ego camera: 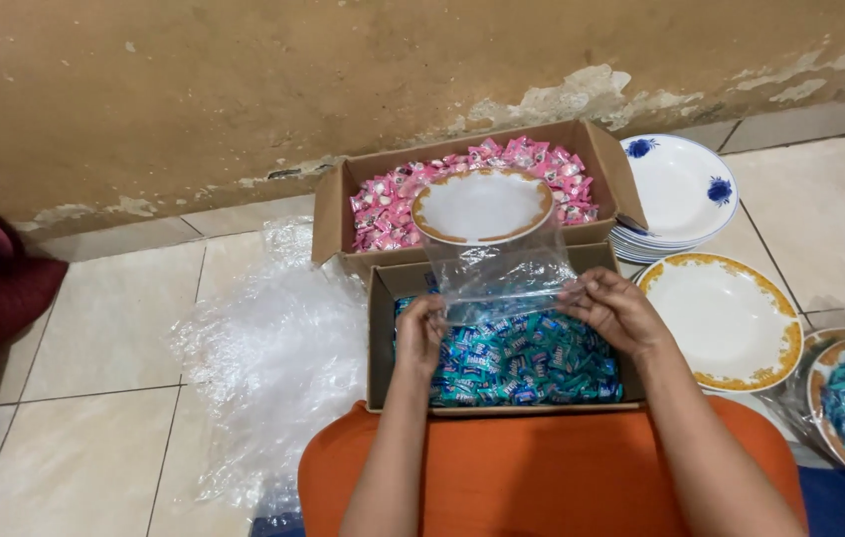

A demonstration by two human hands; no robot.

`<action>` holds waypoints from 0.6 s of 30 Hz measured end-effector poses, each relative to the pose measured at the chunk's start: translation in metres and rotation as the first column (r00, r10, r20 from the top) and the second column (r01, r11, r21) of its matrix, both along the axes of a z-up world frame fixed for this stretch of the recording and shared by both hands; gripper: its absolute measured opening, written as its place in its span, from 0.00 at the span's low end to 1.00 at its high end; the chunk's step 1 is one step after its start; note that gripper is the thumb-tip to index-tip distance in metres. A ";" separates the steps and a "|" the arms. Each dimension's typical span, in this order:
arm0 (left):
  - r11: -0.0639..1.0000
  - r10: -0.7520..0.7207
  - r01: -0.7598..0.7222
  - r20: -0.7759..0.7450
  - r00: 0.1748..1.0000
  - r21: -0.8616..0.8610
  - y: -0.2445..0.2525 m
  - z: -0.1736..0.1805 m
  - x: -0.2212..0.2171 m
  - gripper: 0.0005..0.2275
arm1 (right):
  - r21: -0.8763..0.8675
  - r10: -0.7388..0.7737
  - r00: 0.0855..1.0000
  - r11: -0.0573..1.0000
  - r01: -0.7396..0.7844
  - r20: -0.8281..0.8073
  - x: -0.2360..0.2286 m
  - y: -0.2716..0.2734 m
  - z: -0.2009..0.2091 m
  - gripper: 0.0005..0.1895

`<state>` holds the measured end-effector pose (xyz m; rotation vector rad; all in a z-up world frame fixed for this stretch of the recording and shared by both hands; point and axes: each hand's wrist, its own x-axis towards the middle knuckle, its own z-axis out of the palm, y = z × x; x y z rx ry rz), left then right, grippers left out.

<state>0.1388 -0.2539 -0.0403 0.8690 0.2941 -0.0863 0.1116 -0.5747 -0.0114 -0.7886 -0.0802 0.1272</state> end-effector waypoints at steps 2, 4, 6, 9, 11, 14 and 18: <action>0.988 0.026 -0.036 0.066 0.997 0.147 -0.003 0.010 -0.008 0.05 | 0.006 -0.038 0.999 0.999 0.038 -0.012 0.020 -0.005 -0.027 0.09; 0.954 0.039 -0.077 0.137 0.990 0.289 -0.003 0.017 -0.012 0.06 | 0.011 -0.078 0.997 0.997 0.078 -0.022 0.042 -0.011 -0.056 0.09; 0.924 -0.121 0.037 0.197 0.973 0.380 -0.002 0.019 -0.021 0.07 | -0.070 -0.158 0.986 0.986 0.154 -0.049 0.058 -0.021 -0.089 0.11; 0.895 -0.390 0.284 0.293 0.873 0.346 0.010 0.040 -0.032 0.04 | -0.253 -0.249 0.964 0.942 0.219 -0.092 0.034 0.000 -0.056 0.04; 0.949 -0.315 0.304 0.308 0.898 0.085 0.005 0.043 -0.021 0.02 | -0.325 -0.202 0.977 0.930 0.169 -0.071 0.022 0.019 -0.031 0.04; 0.938 -0.167 0.231 0.248 0.954 -0.260 -0.005 0.053 0.003 0.04 | -0.418 -0.135 0.989 0.903 0.101 -0.052 0.013 0.038 -0.014 0.07; 0.926 -0.006 0.025 0.051 0.999 -0.376 -0.018 0.083 0.029 0.05 | -0.301 -0.042 0.990 0.954 0.000 -0.131 0.015 0.052 -0.007 0.19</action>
